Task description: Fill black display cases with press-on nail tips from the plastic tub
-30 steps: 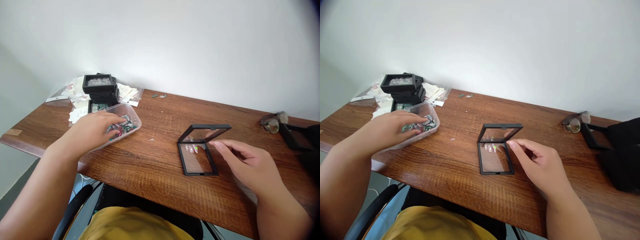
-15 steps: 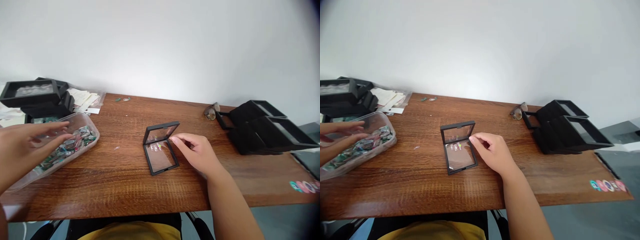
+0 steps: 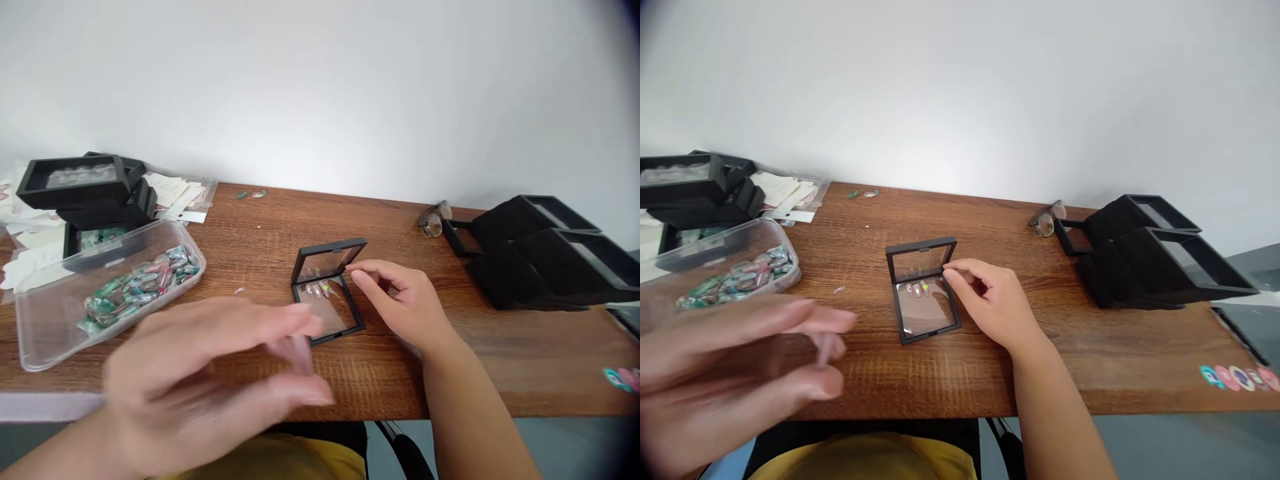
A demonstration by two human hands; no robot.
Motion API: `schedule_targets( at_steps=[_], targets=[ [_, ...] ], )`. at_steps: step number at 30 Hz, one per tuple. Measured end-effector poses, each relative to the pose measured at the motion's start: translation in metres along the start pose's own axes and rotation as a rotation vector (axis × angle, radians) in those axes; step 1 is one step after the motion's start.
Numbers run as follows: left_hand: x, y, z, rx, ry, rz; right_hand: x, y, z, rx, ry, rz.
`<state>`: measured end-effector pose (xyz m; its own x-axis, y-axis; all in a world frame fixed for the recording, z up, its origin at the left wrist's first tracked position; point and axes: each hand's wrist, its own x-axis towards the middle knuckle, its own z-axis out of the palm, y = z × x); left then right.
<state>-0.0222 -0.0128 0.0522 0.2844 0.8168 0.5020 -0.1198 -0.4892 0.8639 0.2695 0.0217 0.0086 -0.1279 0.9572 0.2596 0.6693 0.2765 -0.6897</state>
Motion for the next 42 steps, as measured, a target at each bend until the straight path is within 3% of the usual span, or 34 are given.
schedule_targets(
  at_steps=[2, 4, 8, 11, 17, 25, 29, 31, 36, 42],
  targets=[
    [0.014, -0.002, 0.025, -0.273, -0.009, -0.097, 0.0, -0.003, -0.001, 0.015, 0.027, -0.026],
    [0.025, -0.009, 0.036, -0.494, -0.029, -0.268, -0.001, -0.008, -0.003, 0.047, 0.047, -0.082],
    [0.031, -0.029, 0.035, -0.797, -0.061, -0.523, -0.003, -0.019, -0.007, 0.177, 0.002, -0.225],
    [0.026, -0.039, 0.033, -0.884, -0.067, -0.608, -0.004, -0.023, -0.008, 0.252, -0.019, -0.266],
    [0.023, -0.041, 0.035, -0.913, -0.169, -0.627, -0.008, -0.022, -0.007, 0.331, -0.051, -0.293],
    [0.021, -0.049, 0.046, -0.734, -0.071, -0.654, -0.009, -0.034, 0.009, 0.412, -0.015, -0.377],
    [0.02, -0.049, 0.046, -0.701, -0.073, -0.659, -0.007, -0.04, 0.017, 0.46, -0.089, -0.455],
    [0.02, -0.048, 0.047, -0.69, -0.067, -0.636, -0.007, -0.041, 0.018, 0.529, -0.123, -0.456],
    [0.017, -0.05, 0.051, -0.662, -0.079, -0.612, -0.009, -0.038, 0.021, 0.591, -0.064, -0.455],
    [0.016, -0.049, 0.052, -0.572, -0.131, -0.602, -0.011, -0.038, 0.021, 0.644, -0.111, -0.328]
  ],
)
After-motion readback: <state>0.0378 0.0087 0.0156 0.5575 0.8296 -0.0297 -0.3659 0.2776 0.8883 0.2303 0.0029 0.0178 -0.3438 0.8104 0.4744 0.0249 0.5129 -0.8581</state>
